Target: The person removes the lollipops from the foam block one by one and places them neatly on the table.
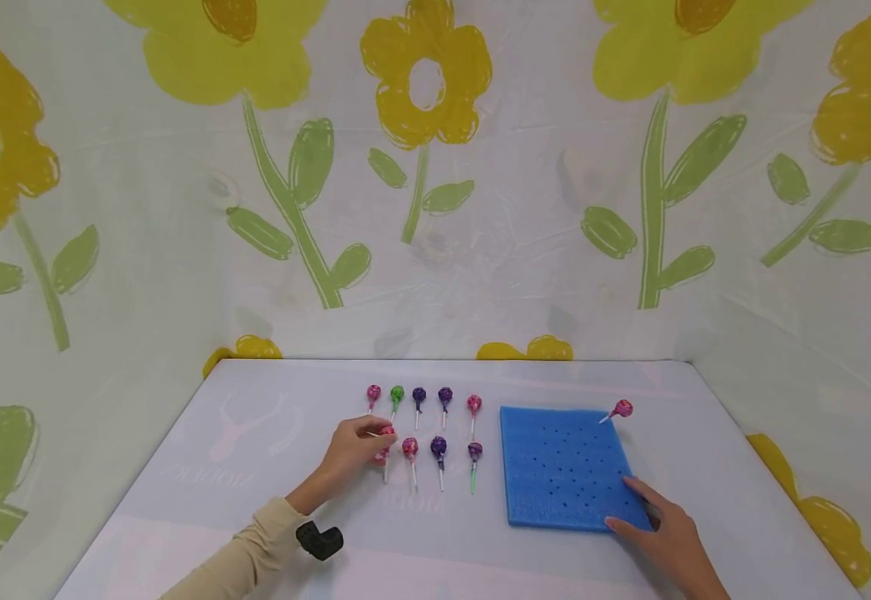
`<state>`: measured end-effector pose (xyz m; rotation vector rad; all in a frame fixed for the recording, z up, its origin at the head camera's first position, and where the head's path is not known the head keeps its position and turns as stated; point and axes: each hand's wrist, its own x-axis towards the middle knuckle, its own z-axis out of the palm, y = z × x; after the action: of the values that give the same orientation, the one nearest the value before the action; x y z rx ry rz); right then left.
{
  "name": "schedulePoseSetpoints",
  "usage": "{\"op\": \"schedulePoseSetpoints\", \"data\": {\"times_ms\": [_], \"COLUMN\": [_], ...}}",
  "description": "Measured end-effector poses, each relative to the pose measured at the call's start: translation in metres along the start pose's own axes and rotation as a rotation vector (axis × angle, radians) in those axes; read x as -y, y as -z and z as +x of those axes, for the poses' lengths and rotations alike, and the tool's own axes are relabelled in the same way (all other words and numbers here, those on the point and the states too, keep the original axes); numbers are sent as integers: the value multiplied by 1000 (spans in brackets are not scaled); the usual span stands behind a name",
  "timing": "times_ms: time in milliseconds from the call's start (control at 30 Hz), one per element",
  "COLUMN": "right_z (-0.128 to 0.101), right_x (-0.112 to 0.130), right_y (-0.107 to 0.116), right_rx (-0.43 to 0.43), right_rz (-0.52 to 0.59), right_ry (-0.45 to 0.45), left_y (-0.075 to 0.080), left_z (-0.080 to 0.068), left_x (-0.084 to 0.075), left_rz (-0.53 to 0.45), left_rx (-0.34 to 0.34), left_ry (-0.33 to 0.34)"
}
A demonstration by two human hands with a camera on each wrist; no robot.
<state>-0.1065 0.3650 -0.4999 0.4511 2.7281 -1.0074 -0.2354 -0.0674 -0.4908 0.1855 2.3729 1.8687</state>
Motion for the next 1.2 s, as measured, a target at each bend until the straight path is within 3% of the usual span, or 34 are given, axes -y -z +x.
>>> {"op": "schedulePoseSetpoints", "data": {"times_ms": [267,533,1200], "right_z": [3,8,-1], "right_x": [-5,-12,-2], "right_y": [-2,-5,-1], "right_rx": [-16,-25,-16], "right_rz": [0,-8,7], "right_ry": [15,33,36], "left_y": [1,-1,3], "left_z": [4,5,0], "left_x": [7,10,10], "left_rz": [90,232,315], "left_rx": [-39,-43,-41], "left_ry": [36,15,-34]}}
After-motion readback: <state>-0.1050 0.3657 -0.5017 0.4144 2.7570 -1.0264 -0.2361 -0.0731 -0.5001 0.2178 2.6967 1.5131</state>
